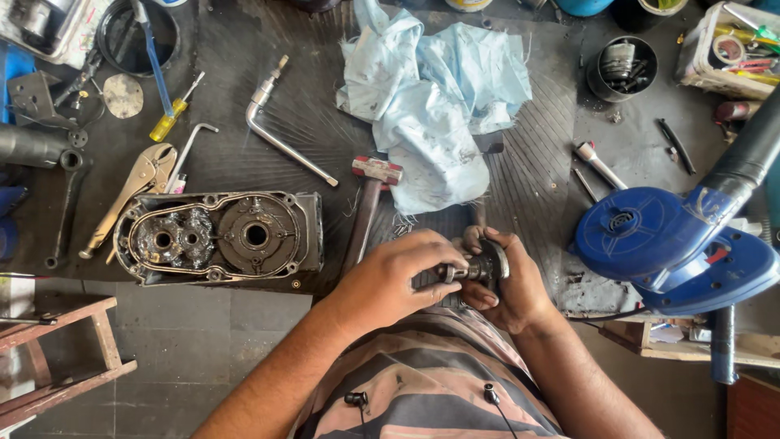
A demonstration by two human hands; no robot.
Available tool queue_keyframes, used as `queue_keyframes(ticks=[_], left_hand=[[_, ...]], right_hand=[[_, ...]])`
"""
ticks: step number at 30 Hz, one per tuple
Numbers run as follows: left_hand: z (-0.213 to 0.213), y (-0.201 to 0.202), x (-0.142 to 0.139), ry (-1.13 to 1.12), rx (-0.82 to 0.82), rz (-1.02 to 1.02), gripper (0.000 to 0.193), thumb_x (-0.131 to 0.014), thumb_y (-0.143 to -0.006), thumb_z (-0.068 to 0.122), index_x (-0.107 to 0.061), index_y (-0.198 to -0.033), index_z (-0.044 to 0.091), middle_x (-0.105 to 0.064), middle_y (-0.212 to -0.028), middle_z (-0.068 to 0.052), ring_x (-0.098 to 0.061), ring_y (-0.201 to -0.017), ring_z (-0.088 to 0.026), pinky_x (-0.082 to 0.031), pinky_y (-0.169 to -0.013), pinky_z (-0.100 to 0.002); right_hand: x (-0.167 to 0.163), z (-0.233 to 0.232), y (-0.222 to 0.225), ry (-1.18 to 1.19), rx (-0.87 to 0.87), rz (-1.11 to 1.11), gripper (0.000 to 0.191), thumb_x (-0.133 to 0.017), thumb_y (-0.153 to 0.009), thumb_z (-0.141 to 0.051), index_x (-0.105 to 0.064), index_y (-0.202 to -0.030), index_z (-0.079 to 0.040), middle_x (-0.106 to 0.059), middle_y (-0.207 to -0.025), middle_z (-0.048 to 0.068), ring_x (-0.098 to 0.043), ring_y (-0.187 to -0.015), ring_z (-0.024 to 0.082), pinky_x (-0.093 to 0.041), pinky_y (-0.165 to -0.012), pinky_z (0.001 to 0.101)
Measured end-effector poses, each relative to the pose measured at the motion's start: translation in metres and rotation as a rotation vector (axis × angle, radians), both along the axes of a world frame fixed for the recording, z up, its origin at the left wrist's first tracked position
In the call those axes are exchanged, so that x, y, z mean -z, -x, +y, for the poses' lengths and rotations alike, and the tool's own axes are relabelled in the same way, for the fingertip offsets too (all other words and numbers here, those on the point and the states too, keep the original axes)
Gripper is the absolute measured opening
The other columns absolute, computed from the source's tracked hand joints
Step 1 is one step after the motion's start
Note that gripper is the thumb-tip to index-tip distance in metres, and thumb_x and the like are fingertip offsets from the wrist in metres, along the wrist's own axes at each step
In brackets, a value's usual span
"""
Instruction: The person handles a disassembled motorcycle engine crankcase and crankshaft on a workshop bench, turning parts over and fitting a bearing by hand, then wipes the metal components with a blue cloth. They use a bench vise and tap a part with a hammer before carrying a component to a hydraulic press at the end.
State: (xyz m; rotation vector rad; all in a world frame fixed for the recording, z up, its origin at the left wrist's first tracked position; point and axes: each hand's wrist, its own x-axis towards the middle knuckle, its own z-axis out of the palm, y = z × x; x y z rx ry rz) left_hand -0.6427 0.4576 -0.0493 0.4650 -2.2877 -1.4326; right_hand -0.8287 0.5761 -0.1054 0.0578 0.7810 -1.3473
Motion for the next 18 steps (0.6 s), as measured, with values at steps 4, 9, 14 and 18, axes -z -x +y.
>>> queue_keyframes(ticks=[4,9,14,18], left_hand=[[0.012,0.004,-0.006,0.061,-0.142,0.044,0.034,-0.083,-0.087,0.019,-0.066,-0.116,0.008,-0.071,-0.11,-0.008,-0.073,-0.102,-0.026,-0.059,-0.086,-0.034],[-0.011,-0.003,-0.018,0.182,-0.065,-0.11,0.033,-0.079,-0.088,0.021,-0.069,-0.116,0.009,-0.073,-0.112,-0.01,-0.075,-0.092,-0.026,-0.06,-0.08,-0.035],[-0.089,-0.005,-0.011,0.547,-0.292,-0.575,0.026,-0.075,-0.087,0.017,-0.062,-0.105,0.002,-0.069,-0.098,-0.018,-0.07,-0.089,-0.036,-0.057,-0.072,-0.047],[-0.122,0.021,0.015,0.619,-0.402,-0.814,0.031,-0.075,-0.091,0.02,-0.063,-0.112,0.001,-0.067,-0.112,-0.019,-0.068,-0.104,-0.039,-0.056,-0.088,-0.048]], right_hand=[[-0.005,0.004,-0.001,0.082,0.075,0.032,0.032,-0.038,-0.104,-0.037,-0.045,-0.089,-0.01,-0.05,-0.084,0.005,-0.037,-0.039,0.013,-0.03,-0.036,0.0262],[-0.007,0.012,0.014,0.095,0.094,0.008,0.032,-0.039,-0.105,-0.037,-0.045,-0.089,-0.01,-0.049,-0.082,0.005,-0.037,-0.04,0.013,-0.029,-0.036,0.026],[-0.004,0.011,0.016,0.082,0.111,0.058,0.032,-0.04,-0.105,-0.036,-0.046,-0.089,-0.01,-0.049,-0.08,0.006,-0.037,-0.041,0.013,-0.028,-0.035,0.0255],[-0.007,0.011,0.012,0.032,0.117,0.126,0.031,-0.039,-0.103,-0.036,-0.046,-0.088,-0.01,-0.049,-0.081,0.006,-0.037,-0.041,0.013,-0.027,-0.035,0.0262]])
